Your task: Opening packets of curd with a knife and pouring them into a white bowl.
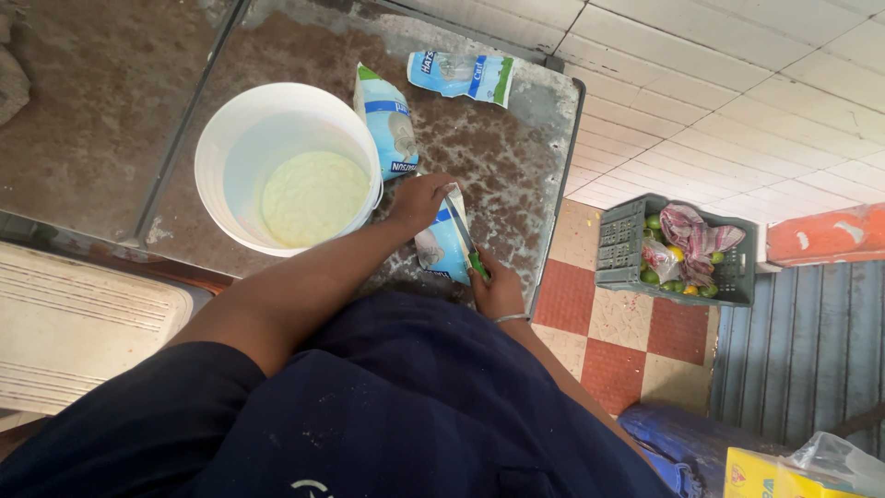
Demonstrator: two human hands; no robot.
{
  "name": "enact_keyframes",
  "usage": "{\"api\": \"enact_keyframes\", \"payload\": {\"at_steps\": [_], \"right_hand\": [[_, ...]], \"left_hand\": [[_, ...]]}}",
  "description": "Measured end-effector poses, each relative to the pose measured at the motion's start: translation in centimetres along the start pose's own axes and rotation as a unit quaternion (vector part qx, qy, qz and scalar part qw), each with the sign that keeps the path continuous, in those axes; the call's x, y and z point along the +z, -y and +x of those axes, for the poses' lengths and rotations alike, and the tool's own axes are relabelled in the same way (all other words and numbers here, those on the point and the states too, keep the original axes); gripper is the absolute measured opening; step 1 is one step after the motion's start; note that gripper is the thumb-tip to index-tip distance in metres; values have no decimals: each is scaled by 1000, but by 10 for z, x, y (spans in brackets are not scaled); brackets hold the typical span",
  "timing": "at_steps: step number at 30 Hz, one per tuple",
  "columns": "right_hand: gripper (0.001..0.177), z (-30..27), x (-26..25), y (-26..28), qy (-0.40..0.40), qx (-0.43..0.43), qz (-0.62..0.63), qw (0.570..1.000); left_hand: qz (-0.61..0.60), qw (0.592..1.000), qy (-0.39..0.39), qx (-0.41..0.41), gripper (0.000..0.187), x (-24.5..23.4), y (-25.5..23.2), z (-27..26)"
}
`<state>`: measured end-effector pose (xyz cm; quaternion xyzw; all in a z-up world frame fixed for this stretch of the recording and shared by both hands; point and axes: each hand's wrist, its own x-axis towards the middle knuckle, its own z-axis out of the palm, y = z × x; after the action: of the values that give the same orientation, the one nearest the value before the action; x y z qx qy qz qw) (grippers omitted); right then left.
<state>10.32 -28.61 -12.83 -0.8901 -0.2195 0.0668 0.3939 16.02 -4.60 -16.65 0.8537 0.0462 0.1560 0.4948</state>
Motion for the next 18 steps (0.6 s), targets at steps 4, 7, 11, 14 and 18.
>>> {"api": "enact_keyframes", "payload": {"at_steps": [4, 7, 11, 14, 18], "right_hand": [[47, 7, 3, 2, -2, 19, 14, 1000], [46, 10, 4, 0, -1, -5, -3, 1000], [43, 20, 0, 6, 14, 12, -12, 1000], [43, 27, 6, -4, 14, -4, 6, 1000], [44, 40, 13, -3, -3, -22, -33, 999]], "left_hand": [[-6, 1000, 10, -11, 21, -8, -9, 0], [-7, 1000, 10, -23, 21, -6, -5, -1], [1, 1000, 3, -3, 22, -7, -6, 0], [11, 1000, 3, -9, 22, -6, -6, 0], [-15, 999, -16, 41, 17, 5, -5, -2]]}}
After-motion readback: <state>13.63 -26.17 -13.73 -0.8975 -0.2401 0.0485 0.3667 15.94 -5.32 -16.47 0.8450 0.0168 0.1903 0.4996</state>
